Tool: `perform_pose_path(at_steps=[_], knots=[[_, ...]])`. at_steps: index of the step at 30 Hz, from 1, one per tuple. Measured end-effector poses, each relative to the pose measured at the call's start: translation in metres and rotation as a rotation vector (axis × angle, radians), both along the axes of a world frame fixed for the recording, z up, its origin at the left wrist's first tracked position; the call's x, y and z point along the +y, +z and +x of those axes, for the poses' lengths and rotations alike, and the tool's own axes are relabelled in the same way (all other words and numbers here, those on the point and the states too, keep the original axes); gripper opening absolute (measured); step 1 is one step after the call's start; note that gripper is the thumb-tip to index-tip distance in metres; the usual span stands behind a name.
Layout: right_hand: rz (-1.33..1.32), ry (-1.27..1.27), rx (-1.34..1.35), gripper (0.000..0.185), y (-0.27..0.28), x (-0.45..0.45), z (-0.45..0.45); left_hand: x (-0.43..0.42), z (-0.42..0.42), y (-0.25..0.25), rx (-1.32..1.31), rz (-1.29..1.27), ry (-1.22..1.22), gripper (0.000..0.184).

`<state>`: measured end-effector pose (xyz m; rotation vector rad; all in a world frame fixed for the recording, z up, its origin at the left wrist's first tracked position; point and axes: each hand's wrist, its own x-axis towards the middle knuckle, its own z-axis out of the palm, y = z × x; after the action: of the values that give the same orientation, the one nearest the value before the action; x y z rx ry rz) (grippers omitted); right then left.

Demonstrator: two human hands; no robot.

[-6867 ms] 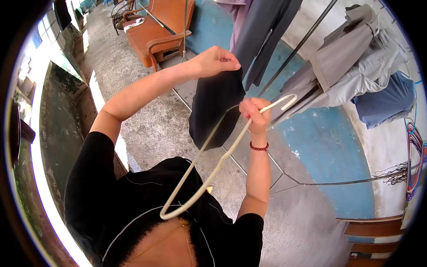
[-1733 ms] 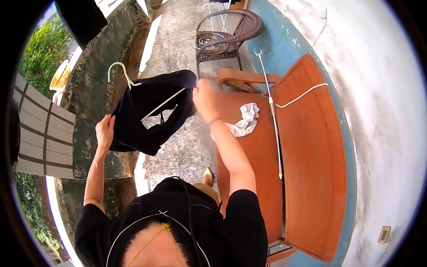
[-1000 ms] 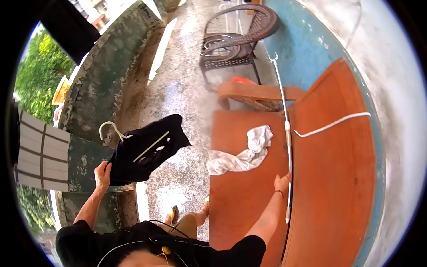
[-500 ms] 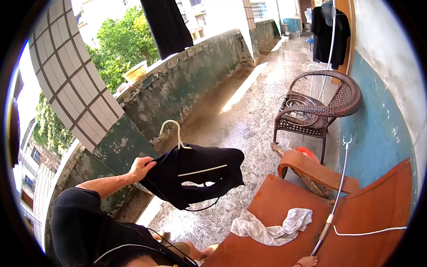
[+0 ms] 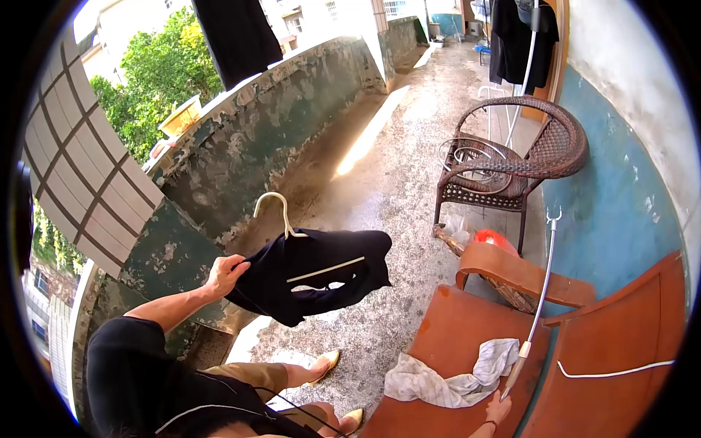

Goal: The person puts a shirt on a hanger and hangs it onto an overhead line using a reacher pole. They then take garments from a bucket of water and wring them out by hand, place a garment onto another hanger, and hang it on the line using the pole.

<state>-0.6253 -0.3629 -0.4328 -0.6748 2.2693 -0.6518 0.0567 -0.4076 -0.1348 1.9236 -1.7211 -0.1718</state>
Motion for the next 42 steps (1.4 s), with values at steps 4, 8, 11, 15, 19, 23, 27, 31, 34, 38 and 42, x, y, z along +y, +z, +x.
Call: perform_pose_path(at_steps=[4,8,11,15,19,23,27,31,34,38,42], knots=[[-0.263,0.187,0.348,0.042,0.057,0.016,0.089,-0.057,0.022,0.028,0.018,0.025,-0.035,0.022],[-0.438,0.106,-0.045,0.037,0.163,0.050,0.213,-0.120,0.046,0.078,0.064,-0.008,-0.029,0.025],[-0.428,0.277,-0.188,0.035,0.211,0.064,0.285,-0.170,0.061,0.123,0.101,-0.035,-0.040,0.026],[-0.478,0.405,-0.132,0.038,0.268,0.046,0.358,-0.231,0.080,0.179,0.132,-0.113,-0.056,0.028],[-0.522,0.446,-0.110,0.036,0.278,0.009,0.384,-0.284,0.093,0.218,0.137,-0.211,-0.040,0.029],[-0.586,0.476,-0.072,0.033,0.302,-0.054,0.400,-0.332,0.100,0.241,0.101,-0.222,-0.031,0.029],[-0.627,0.492,-0.032,0.035,0.293,-0.128,0.397,-0.379,0.097,0.258,0.068,-0.276,-0.029,0.029],[-0.719,0.544,0.016,0.038,0.296,-0.207,0.387,-0.429,0.091,0.282,0.055,-0.248,0.001,0.027],[-0.771,0.535,0.051,0.038,0.318,-0.267,0.384,-0.460,0.085,0.299,0.049,-0.217,0.000,0.027],[-0.781,0.532,0.023,0.039,0.337,-0.349,0.392,-0.502,0.086,0.323,0.027,-0.250,0.028,0.028],[-0.903,0.536,-0.006,0.043,0.373,-0.419,0.419,-0.519,0.054,0.355,-0.310,-0.841,0.077,0.042]])
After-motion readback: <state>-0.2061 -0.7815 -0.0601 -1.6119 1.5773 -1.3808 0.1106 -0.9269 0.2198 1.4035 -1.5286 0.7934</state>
